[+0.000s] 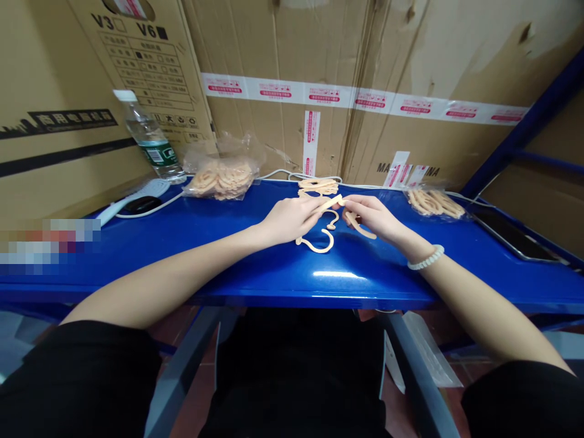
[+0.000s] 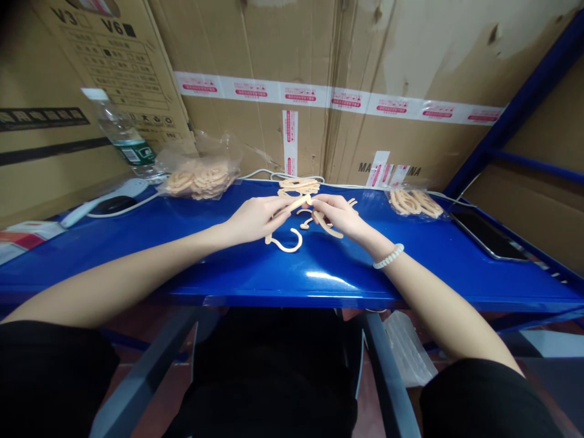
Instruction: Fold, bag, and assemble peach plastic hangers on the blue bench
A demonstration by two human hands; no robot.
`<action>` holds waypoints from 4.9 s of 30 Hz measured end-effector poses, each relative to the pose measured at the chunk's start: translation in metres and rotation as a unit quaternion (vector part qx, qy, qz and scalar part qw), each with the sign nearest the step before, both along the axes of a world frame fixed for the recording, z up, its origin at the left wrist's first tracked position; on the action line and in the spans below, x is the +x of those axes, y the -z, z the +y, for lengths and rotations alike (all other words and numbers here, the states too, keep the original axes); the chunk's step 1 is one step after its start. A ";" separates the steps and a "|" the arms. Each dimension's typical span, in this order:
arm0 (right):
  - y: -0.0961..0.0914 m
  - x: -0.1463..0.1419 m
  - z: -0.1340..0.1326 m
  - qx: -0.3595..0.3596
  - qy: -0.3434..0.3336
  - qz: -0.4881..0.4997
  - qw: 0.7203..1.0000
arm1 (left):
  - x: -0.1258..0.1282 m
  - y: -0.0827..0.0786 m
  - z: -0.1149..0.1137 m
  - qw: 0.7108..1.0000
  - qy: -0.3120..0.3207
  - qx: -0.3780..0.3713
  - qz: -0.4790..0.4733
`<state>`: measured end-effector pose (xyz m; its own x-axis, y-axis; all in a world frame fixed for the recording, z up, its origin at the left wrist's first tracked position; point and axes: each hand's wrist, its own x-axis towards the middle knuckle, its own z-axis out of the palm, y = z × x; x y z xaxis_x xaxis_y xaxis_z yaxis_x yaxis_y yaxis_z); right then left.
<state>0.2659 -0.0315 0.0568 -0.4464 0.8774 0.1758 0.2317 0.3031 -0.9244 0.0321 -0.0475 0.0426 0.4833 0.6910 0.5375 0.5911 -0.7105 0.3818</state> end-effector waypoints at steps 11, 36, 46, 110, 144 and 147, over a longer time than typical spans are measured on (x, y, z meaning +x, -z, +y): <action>-0.001 -0.002 -0.008 0.007 -0.105 -0.087 0.991 | 0.007 0.014 -0.003 0.997 -0.060 0.028 0.031; 0.002 -0.009 -0.022 0.376 0.036 -0.191 0.906 | 0.011 -0.001 -0.016 0.957 -0.134 0.114 0.232; -0.004 -0.001 -0.019 0.402 0.080 -0.167 0.897 | 0.009 0.001 -0.008 0.973 -0.159 0.043 0.164; 0.017 0.000 0.002 0.564 0.025 -0.325 0.759 | 0.001 0.011 0.008 0.987 0.008 0.098 0.124; 0.026 0.004 0.021 0.394 -0.079 -0.328 0.855 | -0.056 0.000 0.069 0.961 0.107 0.034 0.253; 0.026 0.005 0.021 0.394 -0.080 -0.322 0.857 | -0.056 -0.003 0.064 0.969 0.122 -0.001 0.215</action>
<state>0.2714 -0.0102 0.0311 -0.7765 0.5182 0.3584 0.5144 0.8499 -0.1143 -0.0242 0.0163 0.0460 0.8111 0.5292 0.2491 0.5107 -0.8484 0.1395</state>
